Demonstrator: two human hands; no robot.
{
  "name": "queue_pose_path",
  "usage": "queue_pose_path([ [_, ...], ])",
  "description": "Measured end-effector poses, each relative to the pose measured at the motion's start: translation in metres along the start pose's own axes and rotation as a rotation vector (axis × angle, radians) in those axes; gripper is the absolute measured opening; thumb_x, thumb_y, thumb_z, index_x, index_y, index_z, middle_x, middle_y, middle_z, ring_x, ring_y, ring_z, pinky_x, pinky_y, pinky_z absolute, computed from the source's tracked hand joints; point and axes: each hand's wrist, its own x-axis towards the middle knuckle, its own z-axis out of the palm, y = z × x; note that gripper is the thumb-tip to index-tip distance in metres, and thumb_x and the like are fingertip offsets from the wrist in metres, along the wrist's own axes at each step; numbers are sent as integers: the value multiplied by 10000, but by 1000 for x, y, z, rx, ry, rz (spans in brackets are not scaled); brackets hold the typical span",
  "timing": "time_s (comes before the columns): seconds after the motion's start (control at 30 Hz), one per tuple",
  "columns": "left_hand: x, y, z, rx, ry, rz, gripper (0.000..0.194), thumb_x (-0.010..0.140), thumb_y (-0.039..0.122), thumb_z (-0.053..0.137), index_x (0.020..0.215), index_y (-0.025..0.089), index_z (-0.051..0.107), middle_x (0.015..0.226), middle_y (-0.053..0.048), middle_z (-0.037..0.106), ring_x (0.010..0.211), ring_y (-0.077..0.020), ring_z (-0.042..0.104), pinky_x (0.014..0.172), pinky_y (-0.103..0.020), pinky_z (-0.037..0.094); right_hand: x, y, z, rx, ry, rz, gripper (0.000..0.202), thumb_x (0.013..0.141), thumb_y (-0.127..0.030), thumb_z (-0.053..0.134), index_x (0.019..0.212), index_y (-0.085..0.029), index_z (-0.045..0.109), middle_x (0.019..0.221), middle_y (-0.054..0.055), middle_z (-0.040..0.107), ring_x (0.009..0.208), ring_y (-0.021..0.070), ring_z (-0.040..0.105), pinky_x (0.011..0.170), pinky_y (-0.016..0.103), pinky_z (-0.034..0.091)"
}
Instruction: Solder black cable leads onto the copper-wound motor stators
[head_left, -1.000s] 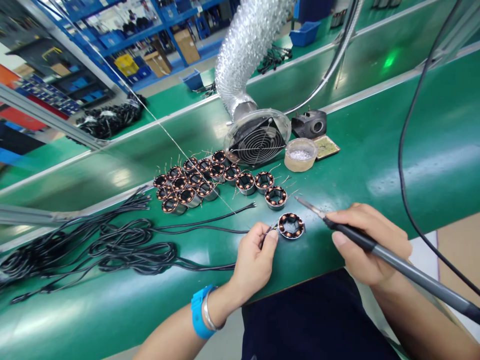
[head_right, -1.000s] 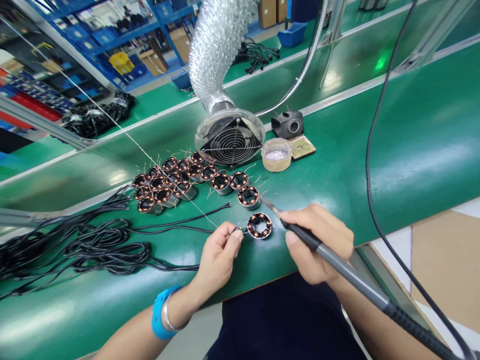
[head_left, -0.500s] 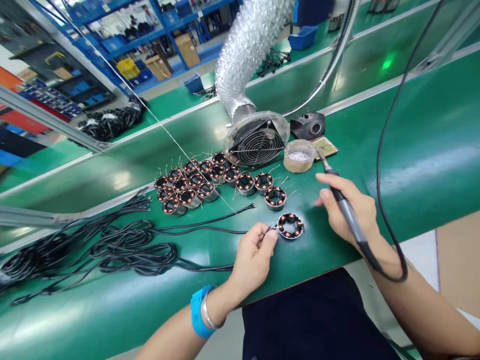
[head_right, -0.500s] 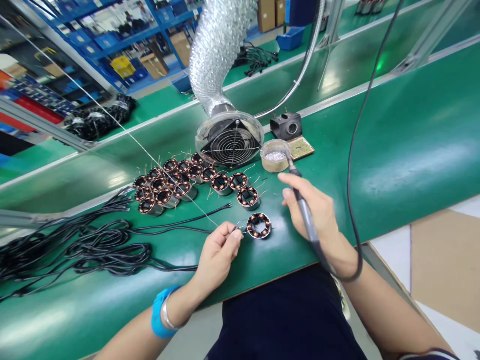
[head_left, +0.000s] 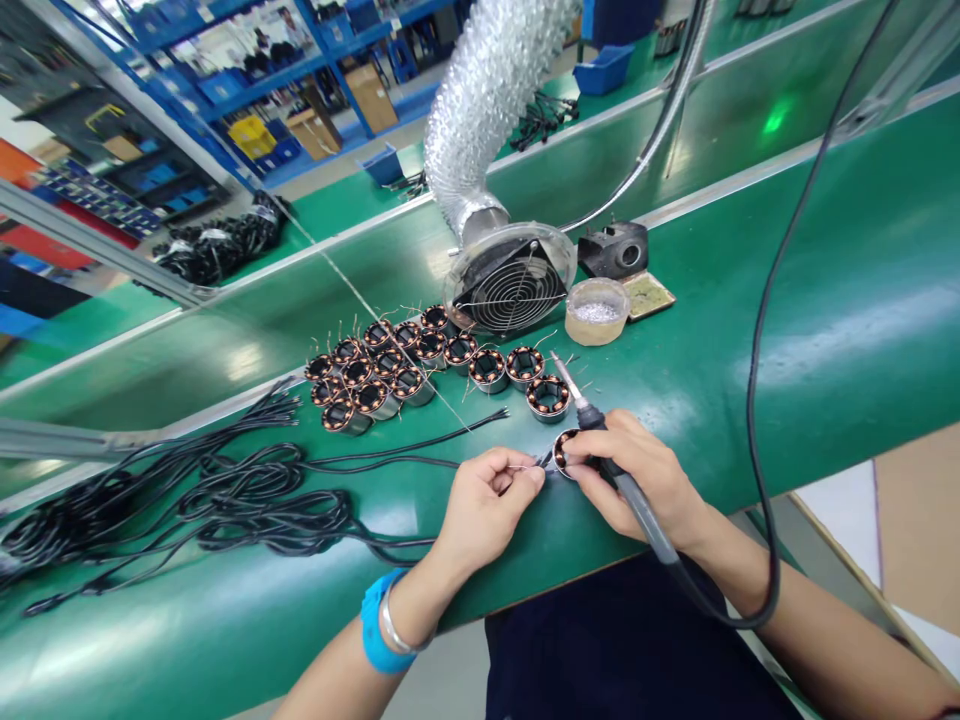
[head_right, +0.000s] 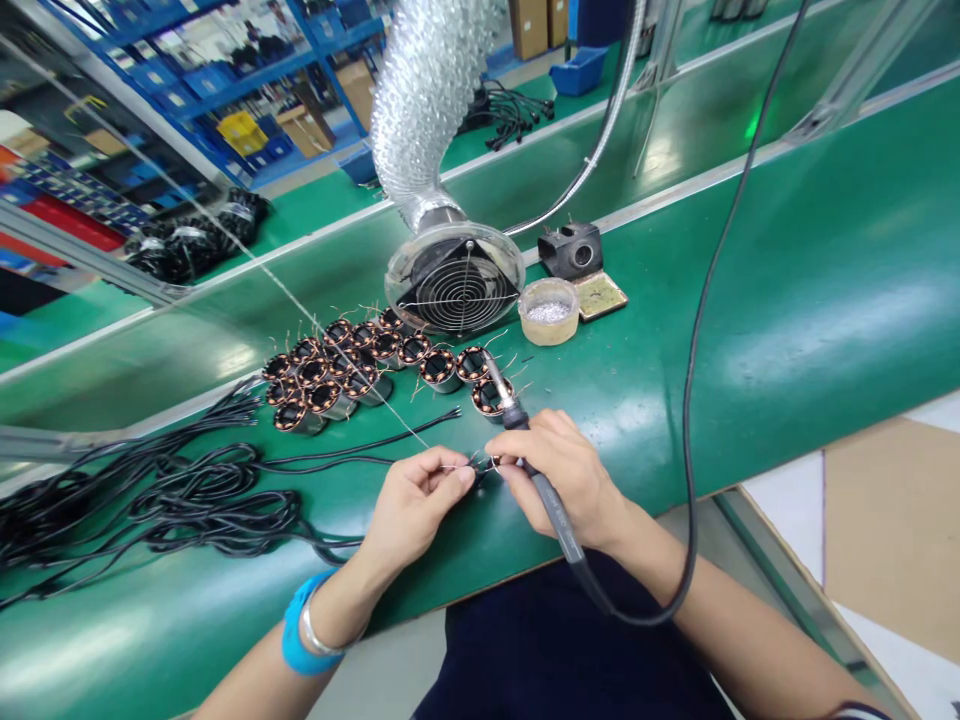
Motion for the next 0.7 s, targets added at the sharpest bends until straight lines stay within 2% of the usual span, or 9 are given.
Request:
queue_pose_path([
  [0.13, 1, 1, 6, -77, -29, -48, 369, 673, 476, 769, 713, 119, 689, 599, -2, 598, 547, -93, 457, 535, -216, 370, 1, 1, 1, 10, -33, -22, 214, 886, -92, 564, 1058, -218, 579, 818, 19, 666, 727, 182, 564, 693, 348, 447],
  [0.27, 1, 0, 7, -56, -26, -25, 363, 699, 478, 758, 731, 118, 724, 623, -17, 639, 566, -105, 487, 555, -224, 396, 1, 3, 4, 51, -36, -46, 215, 895, -91, 588, 1074, -210, 580, 823, 19, 674, 741, 180, 584, 728, 366, 454],
  [0.4, 1, 0, 2, -41, -24, 25, 322, 721, 446, 733, 737, 126, 701, 581, 7, 597, 505, -82, 455, 500, -202, 358, 0, 3, 4, 69, -7, 11, 266, 880, -95, 620, 1110, -219, 572, 861, 17, 677, 751, 179, 576, 738, 365, 469],
  [0.53, 3, -1, -4, -38, -7, -27, 316, 738, 448, 682, 741, 133, 648, 553, 19, 569, 390, -58, 373, 405, -195, 256, 2, 2, 3, 43, -4, 27, 281, 863, -106, 642, 1116, -215, 583, 877, 27, 673, 748, 182, 557, 709, 349, 489],
  [0.7, 3, -3, -4, 55, 49, 50, 284, 759, 405, 671, 708, 126, 687, 563, 11, 538, 493, -83, 392, 475, -206, 300, 6, 1, 5, 85, -40, 6, 277, 863, -75, 600, 1098, -222, 590, 862, 20, 691, 759, 183, 584, 692, 333, 499],
])
